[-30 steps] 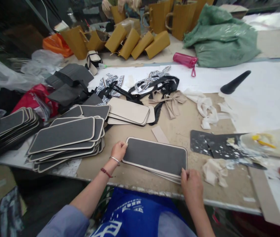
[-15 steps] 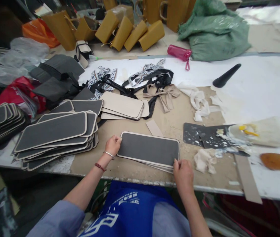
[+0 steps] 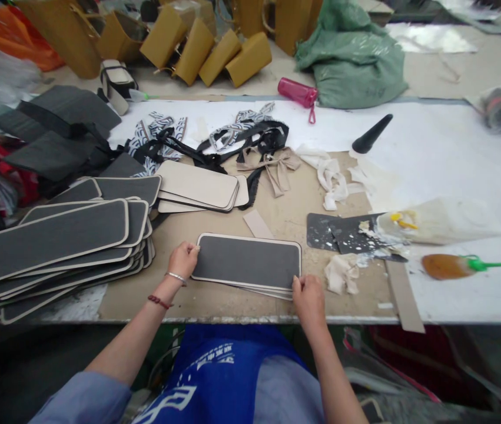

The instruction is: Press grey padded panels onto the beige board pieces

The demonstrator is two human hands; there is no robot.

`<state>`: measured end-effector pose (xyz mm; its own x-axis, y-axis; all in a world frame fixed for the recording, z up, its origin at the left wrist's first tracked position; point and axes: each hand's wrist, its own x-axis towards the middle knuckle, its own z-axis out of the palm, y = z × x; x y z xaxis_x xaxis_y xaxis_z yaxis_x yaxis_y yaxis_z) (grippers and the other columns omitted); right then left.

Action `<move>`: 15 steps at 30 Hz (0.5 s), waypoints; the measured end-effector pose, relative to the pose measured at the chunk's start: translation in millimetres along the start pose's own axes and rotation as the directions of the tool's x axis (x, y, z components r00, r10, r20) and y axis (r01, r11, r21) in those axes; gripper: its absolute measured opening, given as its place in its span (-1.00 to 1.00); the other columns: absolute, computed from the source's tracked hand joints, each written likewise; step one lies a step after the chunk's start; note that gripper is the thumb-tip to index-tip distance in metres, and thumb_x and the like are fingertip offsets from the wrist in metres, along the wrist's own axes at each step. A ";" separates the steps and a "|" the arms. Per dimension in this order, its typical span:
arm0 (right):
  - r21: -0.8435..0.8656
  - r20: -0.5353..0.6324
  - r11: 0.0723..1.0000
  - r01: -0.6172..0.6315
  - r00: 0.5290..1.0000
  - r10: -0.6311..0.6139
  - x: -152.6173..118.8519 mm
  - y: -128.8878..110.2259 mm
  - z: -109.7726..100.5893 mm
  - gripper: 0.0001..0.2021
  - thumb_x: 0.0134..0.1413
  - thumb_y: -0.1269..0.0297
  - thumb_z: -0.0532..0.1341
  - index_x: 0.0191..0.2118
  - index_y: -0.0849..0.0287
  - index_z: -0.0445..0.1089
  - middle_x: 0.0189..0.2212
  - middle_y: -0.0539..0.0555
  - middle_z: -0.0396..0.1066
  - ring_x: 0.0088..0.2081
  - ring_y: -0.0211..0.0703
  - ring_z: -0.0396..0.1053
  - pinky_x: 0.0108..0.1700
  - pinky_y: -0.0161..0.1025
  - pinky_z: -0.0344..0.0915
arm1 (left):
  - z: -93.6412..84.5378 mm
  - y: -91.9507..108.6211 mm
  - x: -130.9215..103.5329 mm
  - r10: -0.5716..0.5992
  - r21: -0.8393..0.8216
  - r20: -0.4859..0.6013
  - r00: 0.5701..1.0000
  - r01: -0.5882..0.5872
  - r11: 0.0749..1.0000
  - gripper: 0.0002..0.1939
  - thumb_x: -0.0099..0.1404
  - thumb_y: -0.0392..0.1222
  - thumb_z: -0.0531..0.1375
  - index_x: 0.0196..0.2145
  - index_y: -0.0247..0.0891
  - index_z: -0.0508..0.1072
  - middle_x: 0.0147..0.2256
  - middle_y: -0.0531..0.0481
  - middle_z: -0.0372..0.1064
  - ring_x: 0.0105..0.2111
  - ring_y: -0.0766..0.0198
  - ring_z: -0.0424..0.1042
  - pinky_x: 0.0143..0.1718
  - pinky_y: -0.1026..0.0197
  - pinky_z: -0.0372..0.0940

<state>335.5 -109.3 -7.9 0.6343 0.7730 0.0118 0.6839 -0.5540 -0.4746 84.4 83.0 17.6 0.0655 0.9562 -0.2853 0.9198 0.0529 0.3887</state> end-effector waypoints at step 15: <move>-0.056 -0.013 0.998 0.028 1.000 -0.029 -3.2 -0.5 2.0 -0.64 0.05 -0.03 -0.19 -0.61 0.04 0.00 -0.63 0.09 0.15 -0.46 -0.05 0.15 -0.37 -0.14 0.10 | 9.7 -3.9 -1.0 0.007 -0.037 -0.060 0.998 -0.009 0.999 -0.86 0.20 -0.26 0.04 -0.45 -0.27 0.36 -0.44 -0.05 0.40 -0.37 0.21 0.37 -0.32 0.26 0.18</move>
<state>332.5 -110.9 -9.5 0.6189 0.7846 0.0366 0.7204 -0.5485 -0.4244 84.5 79.0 7.9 0.0485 0.9720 -0.2298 0.9043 0.0550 0.4232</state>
